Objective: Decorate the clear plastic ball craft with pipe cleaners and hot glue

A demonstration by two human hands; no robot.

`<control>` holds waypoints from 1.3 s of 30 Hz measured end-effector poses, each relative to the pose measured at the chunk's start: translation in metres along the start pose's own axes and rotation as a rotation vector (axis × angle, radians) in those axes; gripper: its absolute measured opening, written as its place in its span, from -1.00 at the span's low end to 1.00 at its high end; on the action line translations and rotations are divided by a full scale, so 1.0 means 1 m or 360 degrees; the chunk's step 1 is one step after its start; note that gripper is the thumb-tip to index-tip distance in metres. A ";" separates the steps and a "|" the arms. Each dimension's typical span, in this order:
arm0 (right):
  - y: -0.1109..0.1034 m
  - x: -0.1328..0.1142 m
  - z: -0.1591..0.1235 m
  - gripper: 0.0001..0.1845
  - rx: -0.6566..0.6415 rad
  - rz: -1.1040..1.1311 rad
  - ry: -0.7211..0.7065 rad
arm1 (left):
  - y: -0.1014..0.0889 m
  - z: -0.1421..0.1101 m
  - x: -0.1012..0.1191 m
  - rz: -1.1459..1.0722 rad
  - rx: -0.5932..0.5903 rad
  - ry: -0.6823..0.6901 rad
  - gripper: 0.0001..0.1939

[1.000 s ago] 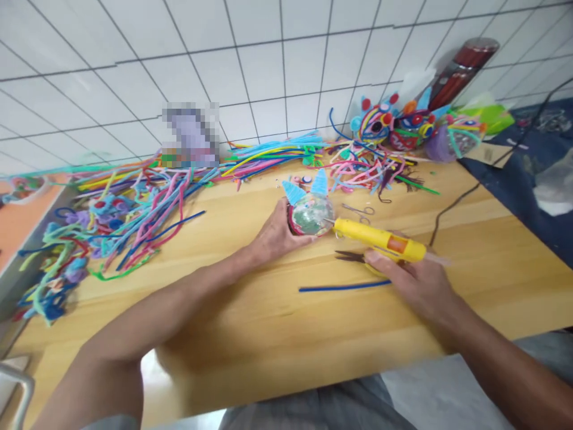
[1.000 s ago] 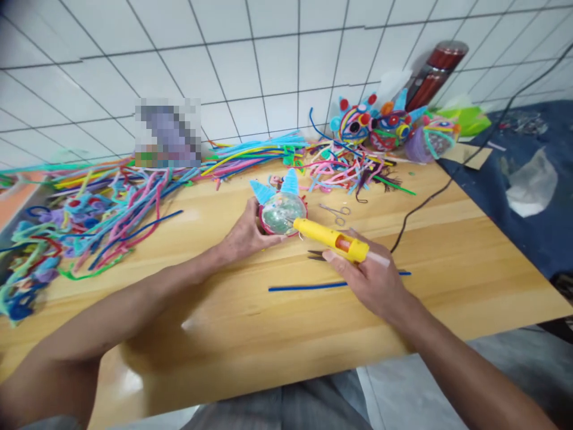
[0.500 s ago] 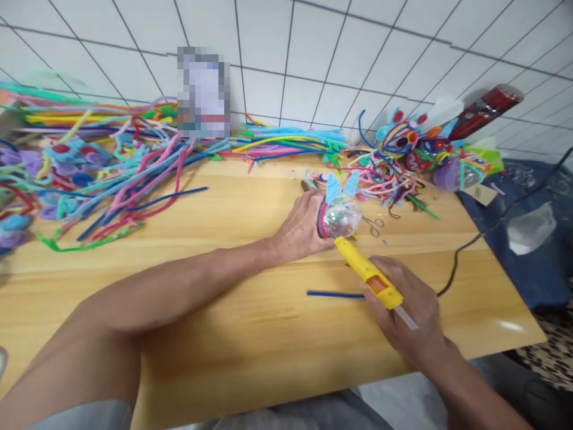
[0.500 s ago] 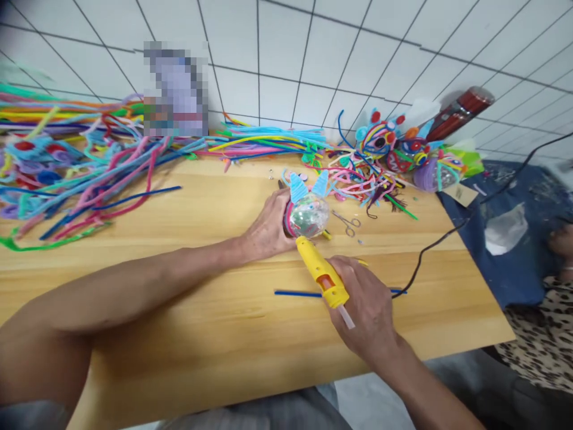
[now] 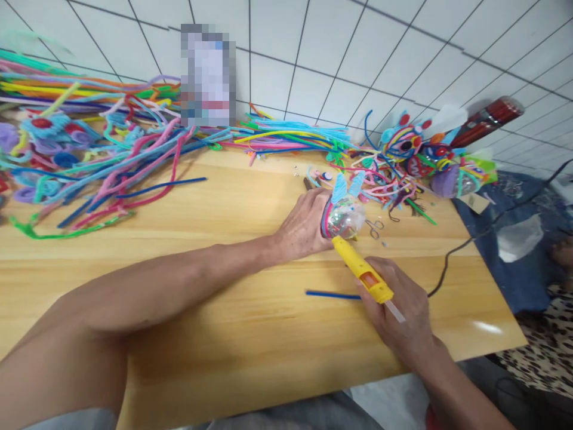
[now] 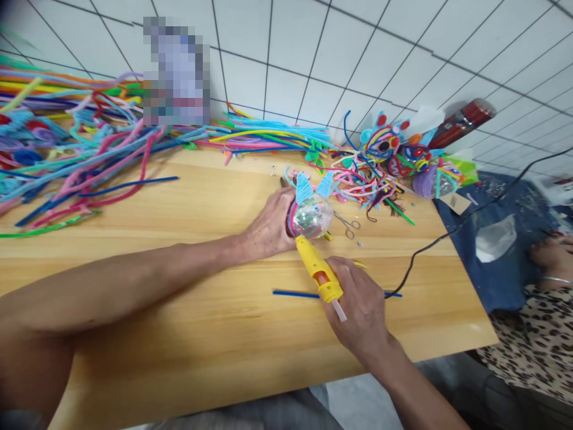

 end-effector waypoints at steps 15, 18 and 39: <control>0.001 0.000 0.003 -0.79 0.0040 0.0003 -0.0019 | 0.000 -0.001 -0.003 -0.0029 -0.0016 -0.0039 -0.10; 0.000 0.001 0.003 -0.77 0.0059 0.0041 -0.0036 | -0.001 0.000 -0.002 -0.0017 -0.0009 -0.0029 -0.10; -0.019 0.021 -0.013 -0.78 0.0143 0.0265 0.0475 | -0.008 0.003 0.003 0.0044 -0.0053 -0.0079 -0.15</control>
Point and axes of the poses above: each hand's wrist, its own z-axis towards the middle knuckle, its own y-axis out of the palm, x = y × z, the point moved 2 cm from there along z, towards the middle knuckle, and after that the axes turned 14 degrees about x, right-handed, at the moved point
